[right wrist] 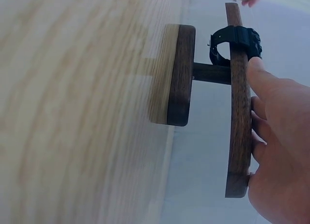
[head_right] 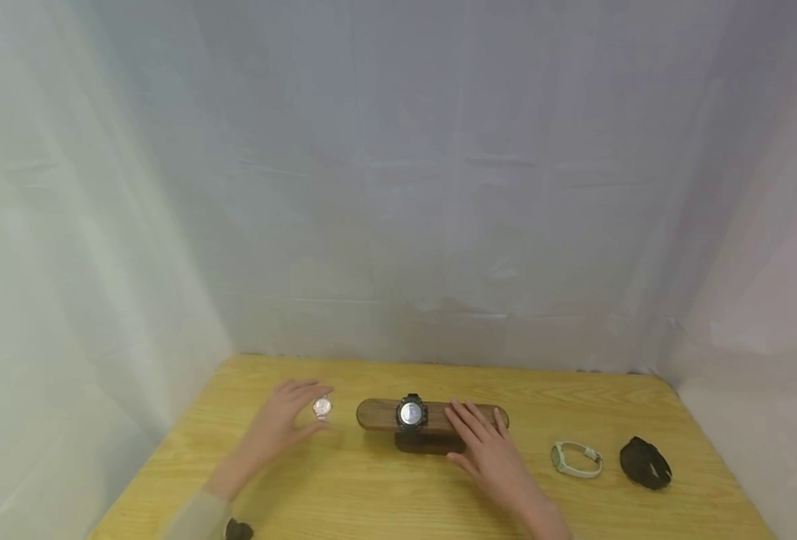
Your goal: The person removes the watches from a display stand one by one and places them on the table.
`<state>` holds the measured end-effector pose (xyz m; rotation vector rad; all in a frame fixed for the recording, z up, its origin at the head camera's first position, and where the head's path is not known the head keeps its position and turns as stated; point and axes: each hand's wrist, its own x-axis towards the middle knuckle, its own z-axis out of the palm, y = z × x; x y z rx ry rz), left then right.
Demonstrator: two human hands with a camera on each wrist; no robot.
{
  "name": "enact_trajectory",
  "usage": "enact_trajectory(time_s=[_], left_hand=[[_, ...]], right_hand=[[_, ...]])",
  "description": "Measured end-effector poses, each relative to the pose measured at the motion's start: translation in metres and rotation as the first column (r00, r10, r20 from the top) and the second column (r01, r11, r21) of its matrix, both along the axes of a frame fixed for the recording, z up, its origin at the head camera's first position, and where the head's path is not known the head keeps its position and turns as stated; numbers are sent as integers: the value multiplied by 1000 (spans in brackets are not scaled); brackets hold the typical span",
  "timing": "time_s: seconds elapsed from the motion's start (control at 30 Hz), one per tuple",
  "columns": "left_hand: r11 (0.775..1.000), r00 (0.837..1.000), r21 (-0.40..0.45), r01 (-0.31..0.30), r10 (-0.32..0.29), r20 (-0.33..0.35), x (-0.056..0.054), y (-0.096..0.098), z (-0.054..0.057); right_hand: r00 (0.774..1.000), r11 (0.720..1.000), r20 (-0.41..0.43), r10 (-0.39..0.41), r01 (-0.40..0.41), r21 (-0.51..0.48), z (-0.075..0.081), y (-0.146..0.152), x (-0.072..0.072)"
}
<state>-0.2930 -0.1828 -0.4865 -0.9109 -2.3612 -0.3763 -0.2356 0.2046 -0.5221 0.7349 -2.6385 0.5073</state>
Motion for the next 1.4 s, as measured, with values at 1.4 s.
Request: enact_trajectory(time_s=[1.4], left_hand=[[968,950,-188,-164,206,233,24,-62,-4]], right_hand=[[1000,1000,13,5,-5,-11,8,-4,4]])
